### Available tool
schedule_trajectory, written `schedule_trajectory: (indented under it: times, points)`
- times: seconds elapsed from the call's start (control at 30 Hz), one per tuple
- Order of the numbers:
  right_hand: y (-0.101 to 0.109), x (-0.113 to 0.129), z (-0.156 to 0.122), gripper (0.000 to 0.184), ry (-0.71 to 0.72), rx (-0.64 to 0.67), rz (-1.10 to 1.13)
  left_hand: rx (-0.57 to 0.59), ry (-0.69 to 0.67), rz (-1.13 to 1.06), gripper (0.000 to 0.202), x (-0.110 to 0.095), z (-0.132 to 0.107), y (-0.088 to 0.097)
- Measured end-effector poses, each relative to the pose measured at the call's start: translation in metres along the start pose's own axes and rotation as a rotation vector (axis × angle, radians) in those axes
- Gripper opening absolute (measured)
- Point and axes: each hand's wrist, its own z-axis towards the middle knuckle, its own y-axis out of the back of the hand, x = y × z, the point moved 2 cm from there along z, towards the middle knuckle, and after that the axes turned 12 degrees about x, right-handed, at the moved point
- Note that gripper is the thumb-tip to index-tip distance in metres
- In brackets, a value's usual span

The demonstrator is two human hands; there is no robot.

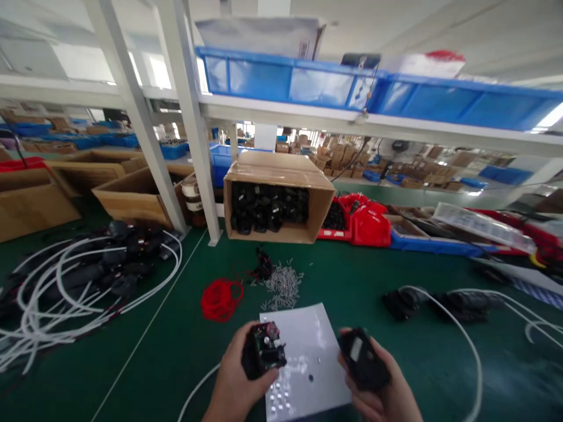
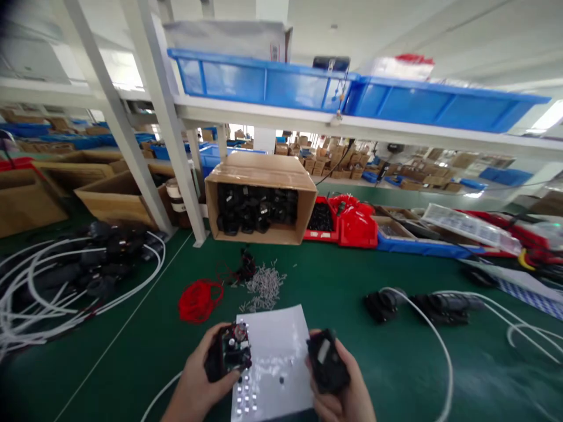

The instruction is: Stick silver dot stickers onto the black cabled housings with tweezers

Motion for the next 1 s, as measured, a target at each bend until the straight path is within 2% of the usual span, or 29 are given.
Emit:
schedule_trajectory:
  times: [0.03,0.1,0.17,0.27,0.37,0.5,0.63,0.73,0.83,0.93,1.0]
  points:
    - [-0.015,-0.006,0.004,0.054,-0.053,0.105,0.228,0.03,-0.019,0.115,0.058,-0.012,-0.001,-0.001]
    - [-0.042,-0.016,0.012,0.056,-0.124,0.193,0.461,0.124,-0.086,0.3,0.064,-0.035,-0.002,-0.004]
    - [-0.06,-0.025,0.017,0.056,-0.134,0.205,0.501,0.194,-0.14,0.425,0.063,-0.05,-0.001,-0.008]
    - [-0.071,-0.033,0.019,0.052,-0.091,0.216,0.36,0.229,-0.136,0.544,0.056,-0.057,0.0,-0.013]
    - [-0.072,-0.031,0.018,0.049,-0.018,0.243,0.111,0.232,-0.094,0.629,0.054,-0.054,0.002,-0.015]
    - [-0.076,-0.019,0.016,0.041,0.19,0.325,-0.291,0.251,-0.084,0.688,0.058,-0.05,0.004,-0.012]
    - [-0.084,-0.019,0.014,0.038,0.331,0.39,-0.576,0.239,-0.123,0.639,0.071,-0.044,0.005,-0.01]
    - [-0.089,-0.026,0.013,0.039,0.352,0.317,-0.674,0.211,-0.194,0.562,0.082,-0.038,0.005,-0.01]
    - [-0.091,-0.029,0.013,0.042,0.337,0.203,-0.75,0.203,-0.232,0.477,0.077,-0.032,0.006,-0.009]
    - [-0.093,-0.029,0.016,0.054,0.317,0.199,-0.658,0.201,-0.17,0.311,0.068,-0.023,0.008,-0.004]
    - [-0.094,-0.031,0.019,0.063,0.25,0.222,-0.415,0.201,-0.103,0.094,0.065,-0.013,0.008,0.001]
